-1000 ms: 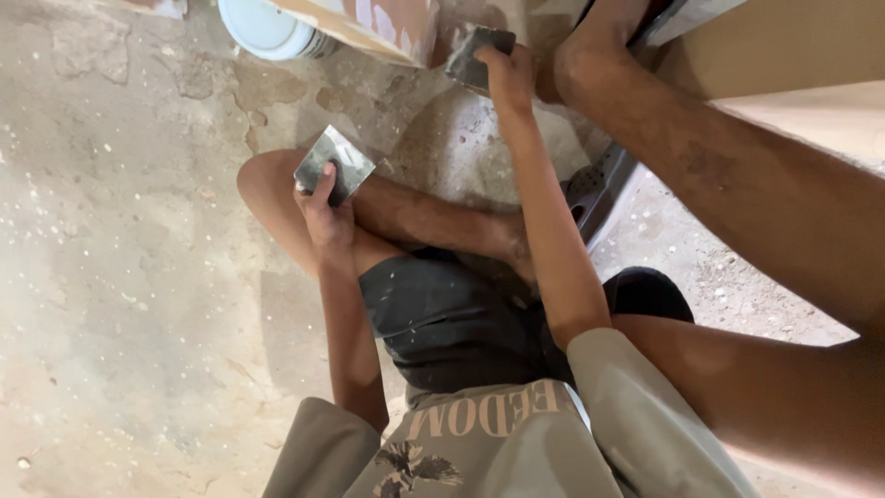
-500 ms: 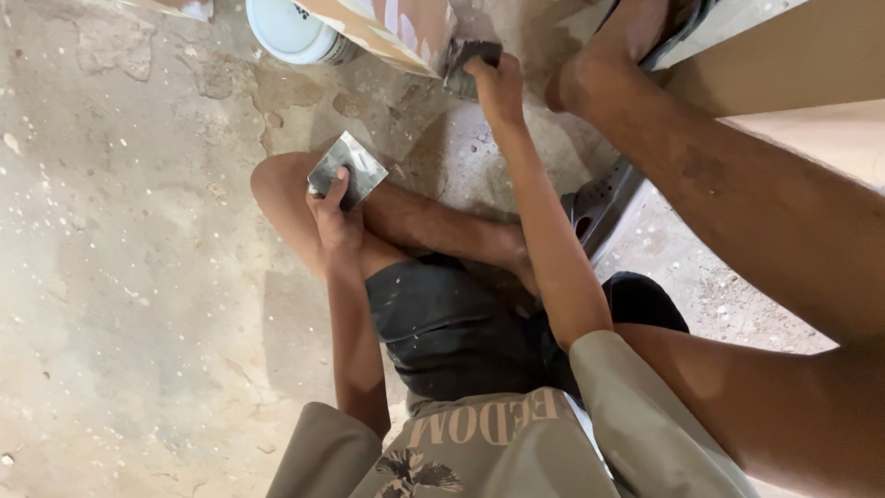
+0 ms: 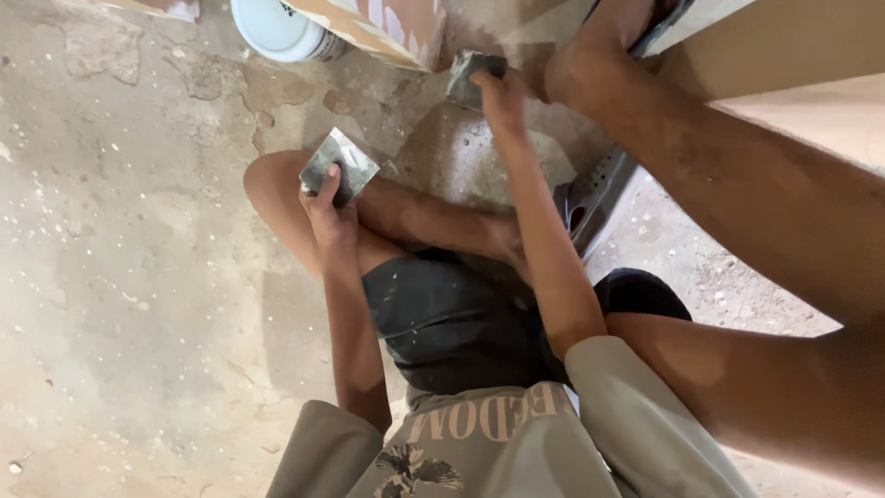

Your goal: The person sits on the floor and uses a putty knife to apply white filler to the legs and side panels of a wooden desk. They repeatedly transfer filler between two metal scrapers and smooth the surface of the wood.

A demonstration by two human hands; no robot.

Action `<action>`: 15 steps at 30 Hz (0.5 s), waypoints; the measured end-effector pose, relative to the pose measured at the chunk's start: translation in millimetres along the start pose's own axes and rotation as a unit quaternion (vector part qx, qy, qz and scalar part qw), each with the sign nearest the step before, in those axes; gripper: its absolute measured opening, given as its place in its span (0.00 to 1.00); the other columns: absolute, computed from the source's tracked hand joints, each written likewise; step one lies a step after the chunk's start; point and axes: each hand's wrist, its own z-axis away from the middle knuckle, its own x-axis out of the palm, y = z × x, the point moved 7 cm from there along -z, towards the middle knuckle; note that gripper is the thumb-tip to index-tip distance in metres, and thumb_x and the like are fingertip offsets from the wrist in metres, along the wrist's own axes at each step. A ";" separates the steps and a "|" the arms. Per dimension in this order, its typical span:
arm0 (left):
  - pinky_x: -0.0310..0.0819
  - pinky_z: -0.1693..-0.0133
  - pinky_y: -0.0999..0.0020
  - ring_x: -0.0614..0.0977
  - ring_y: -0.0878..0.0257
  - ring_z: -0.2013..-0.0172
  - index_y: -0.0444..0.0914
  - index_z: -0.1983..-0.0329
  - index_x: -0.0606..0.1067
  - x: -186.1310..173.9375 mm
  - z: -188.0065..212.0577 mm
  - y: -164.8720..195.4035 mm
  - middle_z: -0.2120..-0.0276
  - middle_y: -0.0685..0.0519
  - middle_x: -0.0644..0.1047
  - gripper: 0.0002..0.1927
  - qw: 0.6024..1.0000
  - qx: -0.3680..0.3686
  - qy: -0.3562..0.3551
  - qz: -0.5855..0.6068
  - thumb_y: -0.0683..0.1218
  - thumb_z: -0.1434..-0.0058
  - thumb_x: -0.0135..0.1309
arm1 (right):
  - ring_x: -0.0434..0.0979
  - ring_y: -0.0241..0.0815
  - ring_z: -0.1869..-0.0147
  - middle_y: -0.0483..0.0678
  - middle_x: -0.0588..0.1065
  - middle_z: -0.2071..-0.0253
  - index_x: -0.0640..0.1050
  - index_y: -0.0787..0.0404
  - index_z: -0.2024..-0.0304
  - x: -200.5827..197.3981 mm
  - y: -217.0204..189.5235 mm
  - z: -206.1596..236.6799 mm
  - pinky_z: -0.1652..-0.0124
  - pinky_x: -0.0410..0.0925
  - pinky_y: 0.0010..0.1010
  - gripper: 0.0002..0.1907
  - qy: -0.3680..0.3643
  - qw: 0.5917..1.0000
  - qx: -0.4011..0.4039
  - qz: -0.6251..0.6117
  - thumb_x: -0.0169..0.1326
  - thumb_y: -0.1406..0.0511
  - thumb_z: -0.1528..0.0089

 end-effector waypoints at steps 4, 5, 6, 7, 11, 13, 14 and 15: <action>0.83 0.54 0.58 0.83 0.58 0.55 0.31 0.49 0.75 2.1 -1.6 -0.5 0.56 0.49 0.80 0.17 1.000 0.000 -0.017 0.001 0.38 0.40 0.63 | 0.79 0.50 0.67 0.58 0.79 0.72 0.79 0.68 0.67 14.6 -4.6 14.9 0.66 0.69 0.41 0.15 0.030 0.984 -0.093 0.146 0.61 0.59 0.42; 0.84 0.54 0.58 0.83 0.58 0.56 0.32 0.49 0.75 0.6 -2.2 -0.8 0.57 0.50 0.80 0.17 1.000 -0.001 -0.010 0.007 0.38 0.41 0.63 | 0.79 0.52 0.69 0.59 0.78 0.73 0.79 0.68 0.67 21.4 -3.3 17.5 0.66 0.69 0.42 0.15 0.013 0.983 -0.077 0.168 0.60 0.59 0.41; 0.84 0.55 0.58 0.83 0.59 0.56 0.33 0.50 0.75 -1.1 -2.7 -1.4 0.57 0.50 0.80 0.17 1.000 0.000 -0.001 0.011 0.38 0.41 0.63 | 0.80 0.55 0.70 0.61 0.78 0.74 0.78 0.67 0.67 29.4 -2.7 19.8 0.66 0.69 0.44 0.15 -0.005 0.980 -0.061 0.189 0.58 0.59 0.39; 0.84 0.55 0.58 0.83 0.60 0.57 0.34 0.50 0.75 -3.2 -2.8 -1.8 0.58 0.51 0.80 0.17 1.000 0.000 0.009 0.016 0.37 0.42 0.64 | 0.80 0.57 0.68 0.61 0.78 0.73 0.79 0.67 0.66 37.4 -8.0 21.8 0.66 0.69 0.45 0.14 -0.006 0.973 -0.080 0.218 0.57 0.60 0.39; 0.82 0.54 0.59 0.82 0.59 0.56 0.31 0.49 0.75 -7.5 -0.8 -3.6 0.57 0.50 0.80 0.16 1.000 0.002 0.004 0.014 0.37 0.39 0.64 | 0.79 0.65 0.65 0.63 0.77 0.72 0.78 0.67 0.67 62.8 -27.4 32.7 0.65 0.70 0.50 0.11 -0.024 0.941 -0.166 0.294 0.56 0.63 0.40; 0.82 0.54 0.59 0.82 0.59 0.55 0.31 0.48 0.75 -9.3 -1.3 -4.5 0.57 0.50 0.79 0.17 1.000 -0.002 0.006 0.012 0.37 0.39 0.64 | 0.80 0.64 0.65 0.63 0.78 0.72 0.78 0.67 0.69 64.9 -25.5 38.2 0.65 0.71 0.49 0.12 -0.052 0.943 -0.155 0.291 0.55 0.63 0.41; 0.82 0.55 0.58 0.83 0.58 0.56 0.31 0.49 0.75 -9.0 -1.9 -4.7 0.57 0.50 0.80 0.17 1.000 -0.003 0.002 0.012 0.38 0.39 0.64 | 0.81 0.62 0.65 0.62 0.78 0.72 0.79 0.67 0.70 63.0 -19.9 39.2 0.65 0.71 0.47 0.12 -0.074 0.949 -0.122 0.281 0.54 0.62 0.41; 0.83 0.57 0.58 0.83 0.57 0.56 0.31 0.49 0.75 -8.5 -2.8 -4.4 0.57 0.49 0.80 0.17 1.000 -0.003 -0.001 0.012 0.38 0.40 0.64 | 0.82 0.60 0.66 0.61 0.79 0.72 0.79 0.66 0.70 60.8 -13.6 40.8 0.64 0.72 0.46 0.13 -0.096 0.954 -0.089 0.269 0.53 0.62 0.41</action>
